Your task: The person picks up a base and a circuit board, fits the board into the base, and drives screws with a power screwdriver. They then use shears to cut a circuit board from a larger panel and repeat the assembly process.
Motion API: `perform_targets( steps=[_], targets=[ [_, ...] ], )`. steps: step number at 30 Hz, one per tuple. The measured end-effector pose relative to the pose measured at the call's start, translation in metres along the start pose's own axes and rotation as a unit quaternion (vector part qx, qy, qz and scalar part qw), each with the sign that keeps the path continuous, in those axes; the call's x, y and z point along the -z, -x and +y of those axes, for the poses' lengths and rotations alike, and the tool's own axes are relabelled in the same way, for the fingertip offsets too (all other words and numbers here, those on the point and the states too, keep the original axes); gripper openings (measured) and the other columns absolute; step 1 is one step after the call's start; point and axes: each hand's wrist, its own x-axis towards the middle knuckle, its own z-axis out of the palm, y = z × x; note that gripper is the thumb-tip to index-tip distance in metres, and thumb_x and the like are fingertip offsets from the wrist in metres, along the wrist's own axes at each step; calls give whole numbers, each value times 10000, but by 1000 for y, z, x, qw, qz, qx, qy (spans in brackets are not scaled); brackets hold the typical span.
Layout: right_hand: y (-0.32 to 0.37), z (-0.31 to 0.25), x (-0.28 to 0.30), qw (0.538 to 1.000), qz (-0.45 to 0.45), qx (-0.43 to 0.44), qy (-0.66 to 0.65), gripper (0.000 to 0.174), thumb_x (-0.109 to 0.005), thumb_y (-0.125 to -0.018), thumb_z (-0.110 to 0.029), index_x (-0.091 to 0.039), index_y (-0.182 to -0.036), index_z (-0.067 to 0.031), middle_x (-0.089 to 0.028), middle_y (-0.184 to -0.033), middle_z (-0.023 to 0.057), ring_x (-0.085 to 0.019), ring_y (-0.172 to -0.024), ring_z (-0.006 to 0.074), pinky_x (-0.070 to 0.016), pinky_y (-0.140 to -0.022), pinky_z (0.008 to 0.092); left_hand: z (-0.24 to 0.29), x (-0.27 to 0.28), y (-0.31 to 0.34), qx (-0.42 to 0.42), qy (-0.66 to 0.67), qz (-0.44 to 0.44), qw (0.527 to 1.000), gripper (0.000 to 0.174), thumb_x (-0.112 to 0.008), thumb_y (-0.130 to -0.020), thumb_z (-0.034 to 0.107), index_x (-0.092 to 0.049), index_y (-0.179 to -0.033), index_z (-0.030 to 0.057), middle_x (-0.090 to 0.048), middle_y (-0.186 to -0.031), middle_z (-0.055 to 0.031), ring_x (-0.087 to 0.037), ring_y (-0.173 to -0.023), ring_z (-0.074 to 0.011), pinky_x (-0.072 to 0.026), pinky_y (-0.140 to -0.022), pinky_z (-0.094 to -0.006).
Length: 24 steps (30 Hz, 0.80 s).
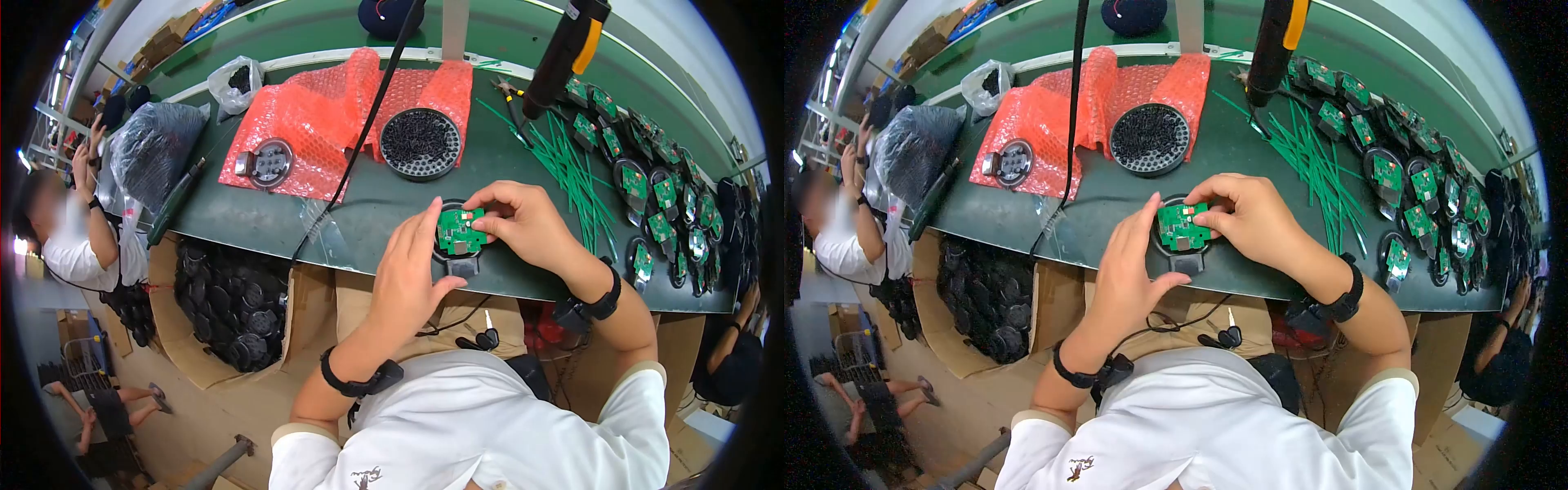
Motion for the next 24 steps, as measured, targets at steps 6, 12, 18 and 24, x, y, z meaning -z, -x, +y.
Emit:
perform_targets(
  steps=[6,12,18,24],
  targets=[
    [4,5,-2,980,14,139,140,252,-822,-796,-6,-749,-1035,-27,-683,-915,97,-672,-700,184,-551,-657,306,-17,2,-3,-20,60,-25,998,935,-944,-582,124,-552,-1427,34,-567,-1391,-196,-574,-1237,-404,-502,-1009,-459],
    [4,10,-9,956,47,211,198,208,-833,-781,-62,-746,-970,-51,-669,-962,89,-670,-846,272,-555,-701,380,-23,3,-3,-69,12,-35,997,806,-934,-598,195,-652,-1341,61,-581,-1388,-181,-599,-1211,-390,-526,-978,-455],
    [1,14,0,944,28,245,219,229,-833,-786,-103,-752,-994,-54,-682,-1021,108,-665,-947,298,-554,-758,398,-22,-2,-7,-73,-21,-13,997,655,-874,-696,190,-680,-1310,71,-604,-1351,-175,-617,-1137,-373,-529,-929,-433],
    [4,1,16,951,-22,273,141,328,-832,-780,-138,-768,-1092,-60,-711,-1126,144,-683,-1051,306,-558,-876,373,-13,9,-28,-57,-8,44,997,385,-765,-875,233,-725,-1212,51,-676,-1230,-150,-661,-1073,-335,-531,-897,-401]
  ],
)
